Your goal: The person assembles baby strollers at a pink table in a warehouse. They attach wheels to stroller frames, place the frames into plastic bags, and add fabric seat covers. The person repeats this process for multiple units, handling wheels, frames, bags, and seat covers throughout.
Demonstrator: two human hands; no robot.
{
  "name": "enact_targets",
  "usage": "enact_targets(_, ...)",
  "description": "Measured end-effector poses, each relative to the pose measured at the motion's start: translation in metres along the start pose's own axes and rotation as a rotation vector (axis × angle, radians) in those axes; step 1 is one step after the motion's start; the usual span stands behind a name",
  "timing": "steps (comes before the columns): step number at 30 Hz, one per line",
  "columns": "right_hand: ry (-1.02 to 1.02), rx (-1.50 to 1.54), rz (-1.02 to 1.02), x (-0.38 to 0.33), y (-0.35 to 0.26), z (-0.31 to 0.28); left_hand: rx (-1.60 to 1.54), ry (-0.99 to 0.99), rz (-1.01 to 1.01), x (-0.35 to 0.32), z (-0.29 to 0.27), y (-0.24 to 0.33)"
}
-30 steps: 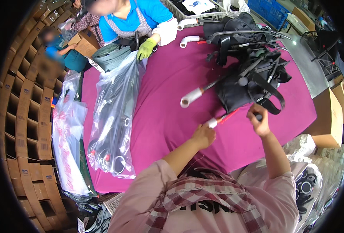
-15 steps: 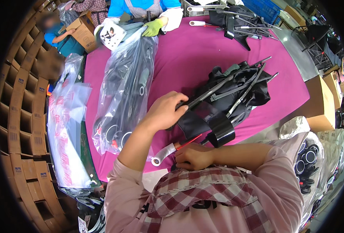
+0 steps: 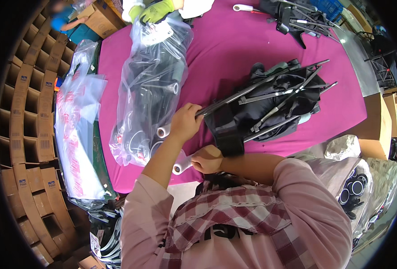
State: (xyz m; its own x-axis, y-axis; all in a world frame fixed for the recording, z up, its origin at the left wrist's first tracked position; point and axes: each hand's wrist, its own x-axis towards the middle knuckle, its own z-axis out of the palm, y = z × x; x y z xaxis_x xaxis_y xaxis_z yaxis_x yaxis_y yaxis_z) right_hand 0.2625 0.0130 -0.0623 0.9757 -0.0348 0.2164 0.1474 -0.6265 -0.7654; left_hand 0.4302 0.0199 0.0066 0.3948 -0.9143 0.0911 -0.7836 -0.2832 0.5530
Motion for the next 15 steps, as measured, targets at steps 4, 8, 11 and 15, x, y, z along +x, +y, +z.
enact_targets(4,-0.136,0.041,0.021,-0.004,-0.027,-0.025,0.105,-0.175,-0.117,-0.004,-0.017,0.017)
enact_targets(8,-0.46,0.065,0.026,-0.026,-0.027,-0.043,0.057,-0.236,-0.074,-0.014,-0.019,0.058)
enact_targets(11,-0.444,0.187,-0.024,-0.066,-0.004,-0.056,0.018,-0.288,-0.061,-0.02,0.004,0.08)
enact_targets(15,-0.37,-0.021,0.123,-0.084,0.003,-0.071,-0.054,-0.179,-0.136,-0.007,0.053,0.079)
